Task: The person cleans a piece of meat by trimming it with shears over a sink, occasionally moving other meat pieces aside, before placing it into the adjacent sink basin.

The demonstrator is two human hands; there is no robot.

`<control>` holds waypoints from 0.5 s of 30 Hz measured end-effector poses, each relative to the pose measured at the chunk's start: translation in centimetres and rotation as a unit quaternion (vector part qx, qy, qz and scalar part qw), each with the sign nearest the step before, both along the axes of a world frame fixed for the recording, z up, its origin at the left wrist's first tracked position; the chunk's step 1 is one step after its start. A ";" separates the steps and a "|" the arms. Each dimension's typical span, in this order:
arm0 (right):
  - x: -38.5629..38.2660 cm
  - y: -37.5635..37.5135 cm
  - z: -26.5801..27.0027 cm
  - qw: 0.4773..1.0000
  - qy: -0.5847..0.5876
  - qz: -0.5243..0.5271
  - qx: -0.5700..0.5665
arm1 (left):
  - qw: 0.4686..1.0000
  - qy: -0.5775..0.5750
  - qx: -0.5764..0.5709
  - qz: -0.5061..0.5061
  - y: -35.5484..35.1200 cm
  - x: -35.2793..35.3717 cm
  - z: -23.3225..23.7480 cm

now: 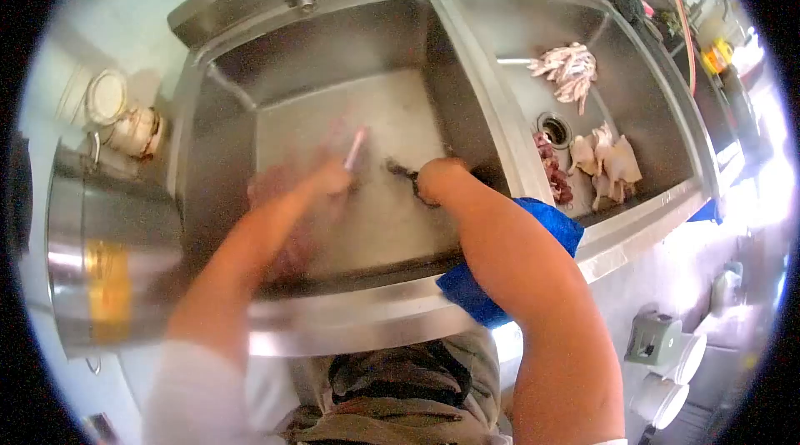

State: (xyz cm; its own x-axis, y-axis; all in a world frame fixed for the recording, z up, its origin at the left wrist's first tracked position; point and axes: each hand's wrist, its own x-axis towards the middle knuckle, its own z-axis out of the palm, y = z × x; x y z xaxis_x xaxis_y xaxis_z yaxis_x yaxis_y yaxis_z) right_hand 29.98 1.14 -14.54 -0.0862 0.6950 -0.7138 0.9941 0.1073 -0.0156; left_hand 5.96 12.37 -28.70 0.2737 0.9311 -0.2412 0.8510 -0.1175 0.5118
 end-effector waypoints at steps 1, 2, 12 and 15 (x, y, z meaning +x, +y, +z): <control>-0.2 -0.2 0.3 1.000 0.000 0.009 -0.022 | 0.999 0.015 -0.048 -0.016 0.7 -0.1 -0.2; -0.7 -0.3 0.1 1.000 0.008 0.009 -0.028 | 0.999 0.021 0.013 -0.023 1.3 -0.3 -0.4; -2.2 -0.1 1.1 0.998 0.010 0.046 -0.046 | 0.996 0.024 0.088 -0.023 3.0 -2.2 2.0; -2.9 -0.8 3.5 0.996 0.084 0.043 0.002 | 0.994 -0.089 -0.014 0.058 3.5 -4.2 3.9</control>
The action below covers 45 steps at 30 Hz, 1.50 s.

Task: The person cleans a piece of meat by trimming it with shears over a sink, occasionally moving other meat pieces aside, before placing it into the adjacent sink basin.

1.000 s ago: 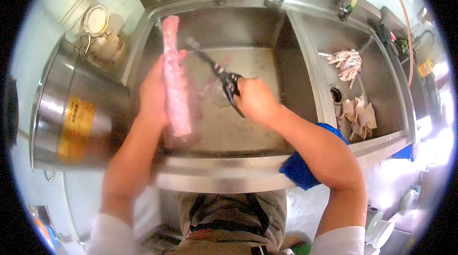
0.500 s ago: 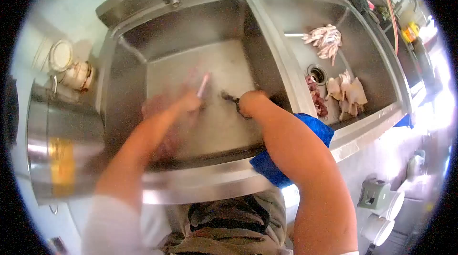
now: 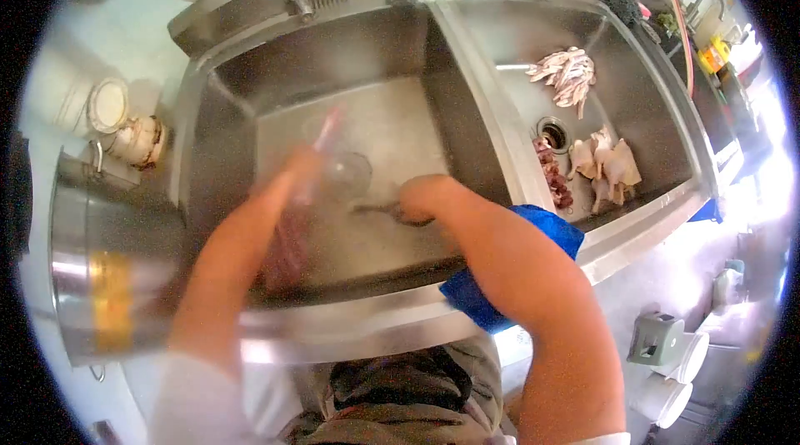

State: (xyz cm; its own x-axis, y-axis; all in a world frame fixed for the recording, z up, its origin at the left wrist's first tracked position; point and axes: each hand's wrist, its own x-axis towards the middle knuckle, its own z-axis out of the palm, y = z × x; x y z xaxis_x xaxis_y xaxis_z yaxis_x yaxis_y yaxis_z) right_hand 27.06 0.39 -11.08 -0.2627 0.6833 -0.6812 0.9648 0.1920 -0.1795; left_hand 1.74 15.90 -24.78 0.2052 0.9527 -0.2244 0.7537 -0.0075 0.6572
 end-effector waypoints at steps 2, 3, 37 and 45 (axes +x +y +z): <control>1.1 1.3 -0.8 0.999 0.011 0.011 0.046 | 0.975 -0.170 -0.125 0.073 -2.2 1.2 9.4; 1.6 1.7 -0.3 0.998 0.007 -0.003 0.065 | 0.950 -0.242 -0.160 0.115 -2.8 1.1 11.7; -4.7 -1.0 4.9 0.901 0.180 -0.096 0.382 | 0.798 -0.570 -0.137 0.141 -16.1 -0.9 24.5; -2.3 0.3 2.2 0.887 0.277 -0.079 0.362 | 0.777 -0.595 -0.129 0.161 -16.2 -1.1 24.6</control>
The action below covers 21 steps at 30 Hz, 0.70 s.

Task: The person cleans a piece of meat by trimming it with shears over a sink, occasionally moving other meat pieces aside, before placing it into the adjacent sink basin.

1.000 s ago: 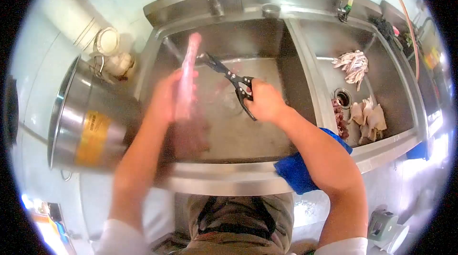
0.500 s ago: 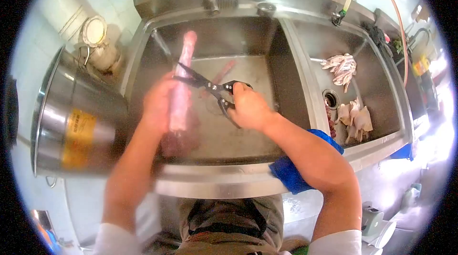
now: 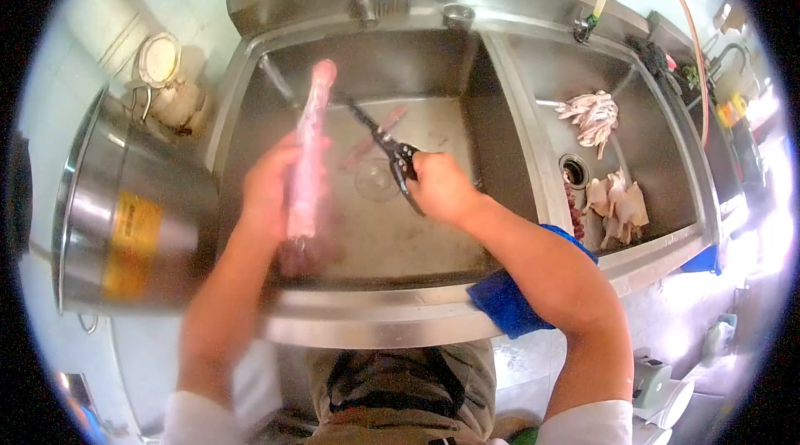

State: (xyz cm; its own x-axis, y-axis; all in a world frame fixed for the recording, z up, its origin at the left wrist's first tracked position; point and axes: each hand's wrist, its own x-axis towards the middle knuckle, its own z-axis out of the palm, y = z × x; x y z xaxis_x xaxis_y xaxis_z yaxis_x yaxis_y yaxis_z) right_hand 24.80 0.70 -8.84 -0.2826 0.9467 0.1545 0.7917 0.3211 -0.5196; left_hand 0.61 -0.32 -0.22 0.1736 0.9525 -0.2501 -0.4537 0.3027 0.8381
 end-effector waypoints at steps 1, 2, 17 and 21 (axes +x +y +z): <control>0.1 -0.1 0.3 1.000 0.002 -0.001 -0.003 | 1.000 -0.008 0.009 0.007 -0.2 0.0 0.3; 0.1 -0.4 0.7 1.000 0.005 -0.001 -0.007 | 1.000 -0.017 0.017 0.015 -0.3 0.0 0.4; -1.9 -1.0 1.2 0.994 -0.099 -0.019 0.043 | 0.999 0.025 0.034 0.000 -1.0 0.4 0.8; -1.6 -0.7 2.3 0.998 -0.015 -0.045 -0.033 | 0.999 0.027 0.035 0.017 -1.1 0.4 1.1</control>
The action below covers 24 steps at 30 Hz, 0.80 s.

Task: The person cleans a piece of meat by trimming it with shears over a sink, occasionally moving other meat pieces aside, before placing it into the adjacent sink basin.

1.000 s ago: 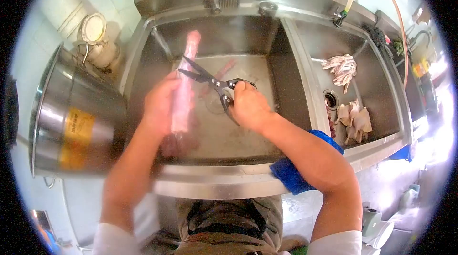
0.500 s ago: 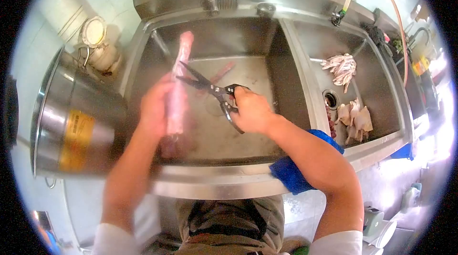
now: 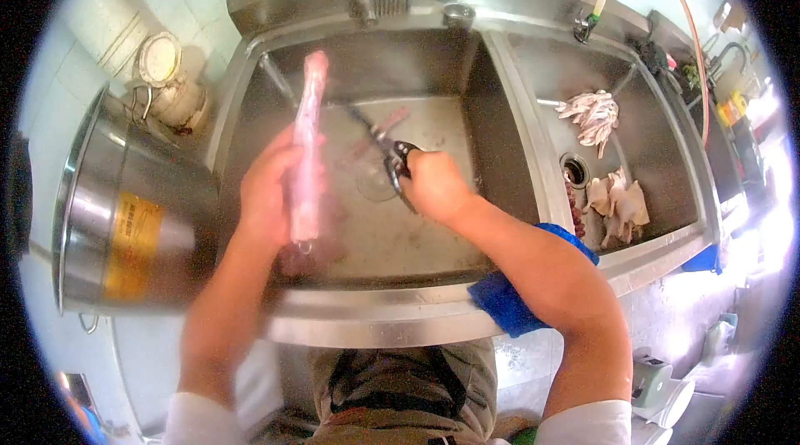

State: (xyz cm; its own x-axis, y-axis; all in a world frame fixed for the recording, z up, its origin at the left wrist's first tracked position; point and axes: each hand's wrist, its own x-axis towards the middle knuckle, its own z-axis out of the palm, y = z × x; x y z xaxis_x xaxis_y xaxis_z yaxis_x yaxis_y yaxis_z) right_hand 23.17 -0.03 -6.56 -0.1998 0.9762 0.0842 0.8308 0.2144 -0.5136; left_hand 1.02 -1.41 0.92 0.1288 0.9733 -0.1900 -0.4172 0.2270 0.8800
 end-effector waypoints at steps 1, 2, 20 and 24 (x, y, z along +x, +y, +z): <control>0.2 0.4 0.1 0.999 0.017 -0.012 -0.037 | 1.000 0.009 0.002 0.009 0.0 0.1 0.0; 0.5 0.8 0.1 0.996 0.034 -0.023 -0.074 | 1.000 0.018 0.003 0.018 0.0 0.0 0.0; 0.2 0.3 0.5 0.995 -0.049 -0.032 0.082 | 0.995 0.081 -0.009 -0.065 -0.6 0.2 -1.0; 1.6 0.7 1.7 0.994 0.086 -0.034 -0.056 | 0.987 0.156 0.030 -0.037 -1.3 1.1 0.2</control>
State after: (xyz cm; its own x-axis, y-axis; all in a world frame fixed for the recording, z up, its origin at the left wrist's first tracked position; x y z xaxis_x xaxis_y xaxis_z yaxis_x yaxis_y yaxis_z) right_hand 24.73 0.70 -4.87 -0.1256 0.9921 0.0009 0.7386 0.0941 -0.6676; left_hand 2.12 -2.70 1.16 0.1442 0.9743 -0.1730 -0.1090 0.1894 0.9758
